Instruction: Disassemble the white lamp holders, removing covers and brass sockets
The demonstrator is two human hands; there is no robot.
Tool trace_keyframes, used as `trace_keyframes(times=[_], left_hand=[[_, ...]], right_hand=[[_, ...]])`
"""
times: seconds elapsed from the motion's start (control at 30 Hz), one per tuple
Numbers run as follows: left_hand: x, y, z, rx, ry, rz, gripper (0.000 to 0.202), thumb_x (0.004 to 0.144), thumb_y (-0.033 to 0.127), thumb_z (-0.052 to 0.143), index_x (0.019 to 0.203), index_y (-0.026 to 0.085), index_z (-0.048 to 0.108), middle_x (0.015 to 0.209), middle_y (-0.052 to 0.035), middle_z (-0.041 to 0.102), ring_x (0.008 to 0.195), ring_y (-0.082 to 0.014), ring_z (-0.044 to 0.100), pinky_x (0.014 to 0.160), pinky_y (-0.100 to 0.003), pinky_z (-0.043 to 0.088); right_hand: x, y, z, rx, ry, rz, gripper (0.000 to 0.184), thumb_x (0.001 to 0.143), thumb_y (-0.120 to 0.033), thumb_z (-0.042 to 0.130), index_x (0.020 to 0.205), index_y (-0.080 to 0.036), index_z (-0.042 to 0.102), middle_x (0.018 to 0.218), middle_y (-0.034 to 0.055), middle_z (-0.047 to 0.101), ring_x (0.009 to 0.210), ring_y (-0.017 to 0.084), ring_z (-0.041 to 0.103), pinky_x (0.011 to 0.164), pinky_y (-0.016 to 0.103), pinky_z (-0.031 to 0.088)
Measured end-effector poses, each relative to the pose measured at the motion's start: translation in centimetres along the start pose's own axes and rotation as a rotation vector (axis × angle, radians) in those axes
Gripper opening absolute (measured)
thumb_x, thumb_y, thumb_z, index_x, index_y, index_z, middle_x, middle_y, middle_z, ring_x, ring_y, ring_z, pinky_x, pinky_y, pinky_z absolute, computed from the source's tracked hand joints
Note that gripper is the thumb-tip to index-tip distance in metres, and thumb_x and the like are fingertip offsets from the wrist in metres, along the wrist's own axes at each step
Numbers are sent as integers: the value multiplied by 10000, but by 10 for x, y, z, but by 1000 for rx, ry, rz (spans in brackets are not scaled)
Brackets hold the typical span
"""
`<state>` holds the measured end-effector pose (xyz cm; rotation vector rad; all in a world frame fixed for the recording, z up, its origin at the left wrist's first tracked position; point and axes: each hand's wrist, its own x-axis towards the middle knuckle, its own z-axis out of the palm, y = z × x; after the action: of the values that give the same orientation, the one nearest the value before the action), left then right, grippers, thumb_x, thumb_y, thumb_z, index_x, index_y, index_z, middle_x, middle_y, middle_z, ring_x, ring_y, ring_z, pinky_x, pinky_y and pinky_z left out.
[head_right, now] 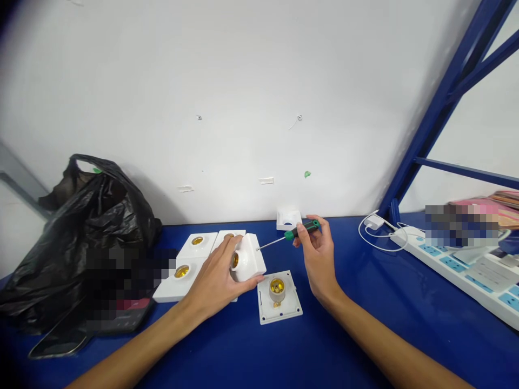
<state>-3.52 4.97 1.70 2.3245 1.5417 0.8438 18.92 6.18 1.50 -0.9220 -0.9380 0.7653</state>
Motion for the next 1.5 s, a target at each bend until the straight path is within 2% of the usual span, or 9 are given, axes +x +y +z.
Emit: trace_keyframes(times=[0.3,0.53,0.7,0.83,0.9,1.0,1.1,1.23,1.5], left_hand=[[-1,5,3,74,4,58,945,739,743,783,1479,229,497,1398,-189,554,1323,-469,535,1043,-665,478],[-2,4,2,67,-37,26,929,810,771,700,1498,200,446,1473,-219,523,1392,-479,480,1102,-689,412],[-2,2,3,52,-14,60,897,819,758,704,1490,228,434,1405,-181,575,1311,-445,543,1058,-640,456],[-4,2,3,20,-19,68,885,833,754,695,1496,237,417,1407,-169,580,1301,-421,549,1069,-617,447],[-4,2,2,4,-28,76,878,832,760,693,1484,232,429,1387,-165,593,1283,-413,558,1072,-613,439],[-4,1,2,-10,-32,96,880,820,775,698,1469,236,451,1343,-148,614,1237,-403,573,1048,-599,447],[-3,0,2,-14,-42,117,883,786,774,732,1449,247,483,1268,-124,636,1132,-380,594,985,-568,475],[-2,2,0,-20,-65,138,873,773,781,736,1420,239,512,1224,-114,638,1086,-365,590,938,-536,490],[-4,4,-1,2,-61,161,864,787,823,684,1400,233,533,1206,-115,643,1144,-387,582,1003,-574,469]], right_hand=[[-14,-32,5,-193,-117,-227,383,915,-367,729,1269,-305,597,945,27,607,838,209,641,809,401,585],[20,-27,-14,-228,39,-187,392,941,-461,672,1304,-321,627,766,-36,509,636,147,505,581,304,454],[42,-10,-38,-665,-621,1,194,859,-398,753,1009,-275,750,577,-60,513,513,131,441,489,264,329],[42,-4,-50,-735,-813,39,102,784,-332,831,864,-289,785,512,-62,560,477,124,459,479,248,323],[41,-7,-51,-756,-846,33,156,795,-351,834,942,-310,802,518,-65,554,484,125,455,484,247,328],[35,-19,-44,-720,-899,0,548,775,-361,873,1301,-359,720,755,-21,670,627,158,550,569,281,455],[22,-29,-32,-572,-958,-24,939,686,-319,945,1521,-430,530,1312,53,680,1080,266,647,873,396,578],[7,-29,-19,-464,-994,-42,952,720,-286,923,1543,-470,482,1573,31,518,1370,328,531,1054,493,536],[4,-22,-18,-367,-973,107,852,761,-256,886,1519,-388,521,1397,77,634,1143,278,680,1073,564,546]])
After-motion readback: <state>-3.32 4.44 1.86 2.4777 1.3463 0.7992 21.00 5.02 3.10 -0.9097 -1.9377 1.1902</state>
